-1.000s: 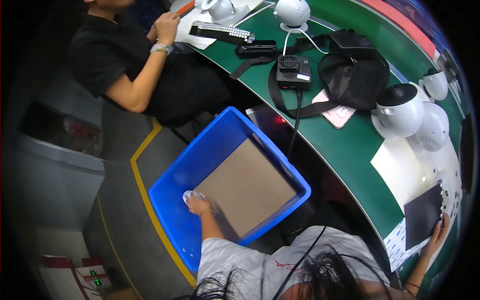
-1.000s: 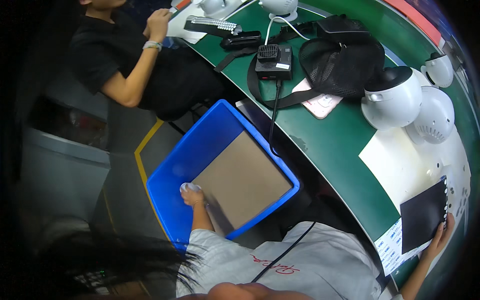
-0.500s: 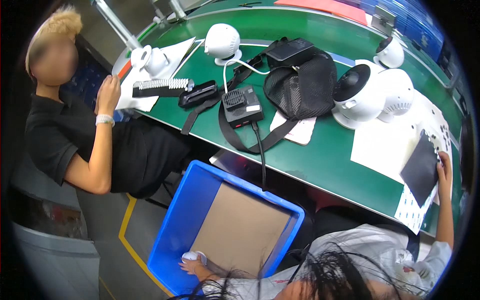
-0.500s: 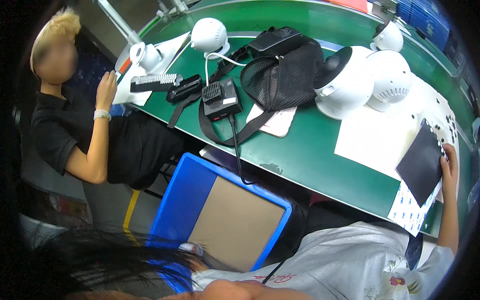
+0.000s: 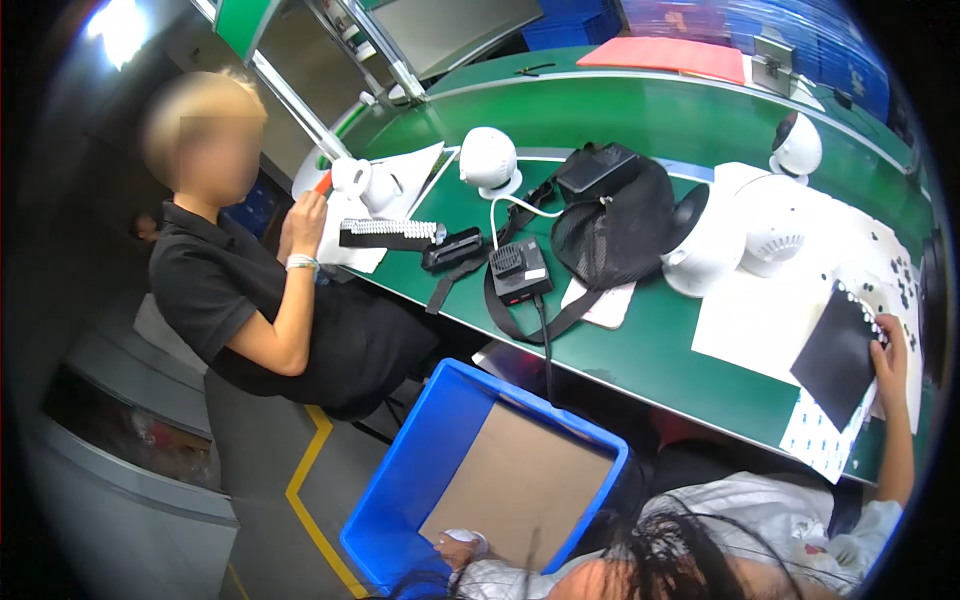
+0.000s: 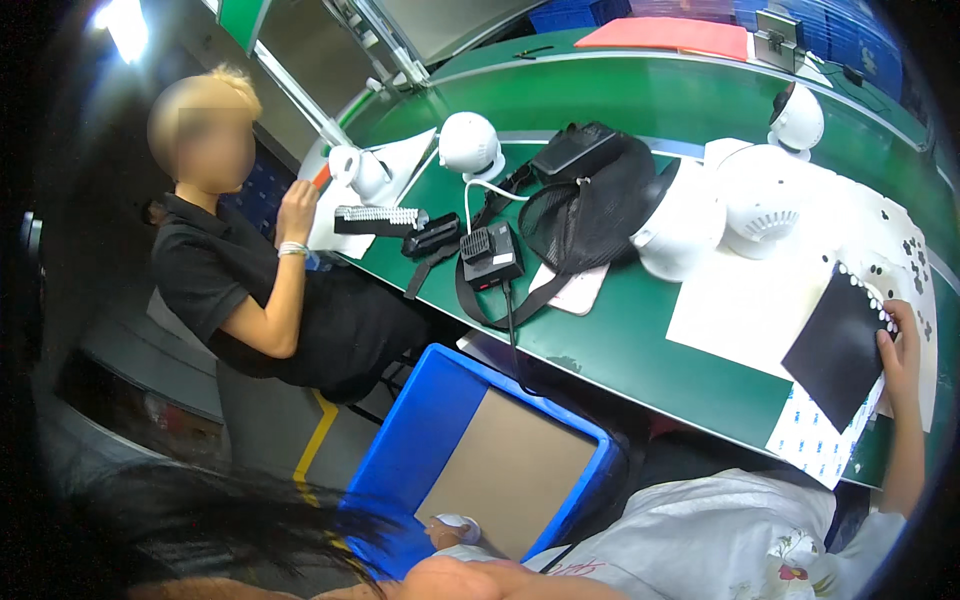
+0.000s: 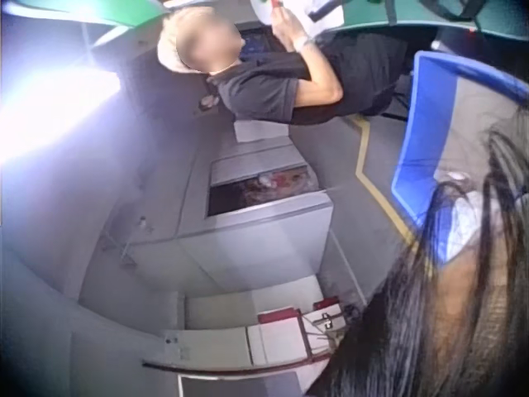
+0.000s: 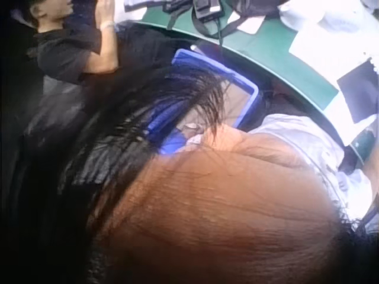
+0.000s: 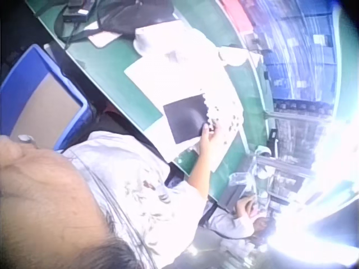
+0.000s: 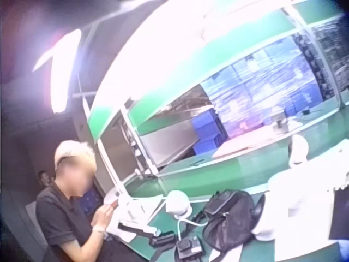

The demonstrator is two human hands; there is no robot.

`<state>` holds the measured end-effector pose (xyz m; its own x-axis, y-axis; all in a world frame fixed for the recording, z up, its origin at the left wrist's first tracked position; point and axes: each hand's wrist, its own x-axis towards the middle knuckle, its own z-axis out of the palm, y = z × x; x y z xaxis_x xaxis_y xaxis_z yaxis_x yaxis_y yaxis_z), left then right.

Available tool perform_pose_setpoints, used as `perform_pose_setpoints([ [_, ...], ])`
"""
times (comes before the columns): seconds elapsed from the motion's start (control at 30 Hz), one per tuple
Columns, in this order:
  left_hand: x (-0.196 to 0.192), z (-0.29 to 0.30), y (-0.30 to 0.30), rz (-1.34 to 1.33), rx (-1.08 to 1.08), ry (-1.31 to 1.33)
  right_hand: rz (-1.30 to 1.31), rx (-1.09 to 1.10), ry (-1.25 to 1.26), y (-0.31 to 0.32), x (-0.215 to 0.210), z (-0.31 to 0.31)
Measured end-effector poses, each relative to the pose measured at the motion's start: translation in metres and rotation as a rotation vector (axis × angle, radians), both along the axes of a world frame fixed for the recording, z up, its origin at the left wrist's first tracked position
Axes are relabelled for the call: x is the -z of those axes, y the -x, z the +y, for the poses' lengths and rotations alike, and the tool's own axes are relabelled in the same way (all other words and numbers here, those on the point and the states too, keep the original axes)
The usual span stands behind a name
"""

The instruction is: The person assembles white dome-shaped electronic devices by hand. They pick up a white dome casing, place it on a work mat, and insert small black circular components into the holes on the underside of the casing. The person repeats this process for multiple units, placing the finished casings into a blue bin.

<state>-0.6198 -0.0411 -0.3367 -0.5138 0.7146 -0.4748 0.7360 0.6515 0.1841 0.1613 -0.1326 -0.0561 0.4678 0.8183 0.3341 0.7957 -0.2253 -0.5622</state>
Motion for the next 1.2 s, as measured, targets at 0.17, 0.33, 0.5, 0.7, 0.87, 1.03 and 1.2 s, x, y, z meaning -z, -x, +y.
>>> perform_pose_setpoints([
  [0.17, -0.028, -0.011, -0.042, -0.169, 0.116, -0.219, 0.189, -0.099, 0.028, 0.031, -0.035, 0.012],
  [0.33, -0.133, 0.002, -0.111, 0.125, 0.206, -0.36, 0.212, -0.156, 0.093, 0.032, -0.062, 0.02],
  [0.5, -0.267, -0.006, -0.171, 0.198, 0.393, -0.66, 0.244, -0.338, 0.062, 0.015, -0.057, 0.021],
  [0.7, -0.411, -0.004, -0.314, 0.063, 0.897, -0.972, 0.035, -0.526, -0.171, 0.004, -0.036, 0.015],
  [0.87, -0.458, 0.029, -0.447, 0.075, 1.361, -0.926, -0.002, -0.592, -0.184, -0.001, -0.04, 0.014],
  [1.03, -0.443, 0.056, -0.519, 0.283, 1.565, -0.682, -0.011, -0.609, -0.142, -0.002, -0.047, 0.012],
  [1.2, -0.419, 0.087, -0.527, 0.161, 1.587, -0.752, 0.012, -0.639, -0.116, -0.001, -0.053, 0.013],
])
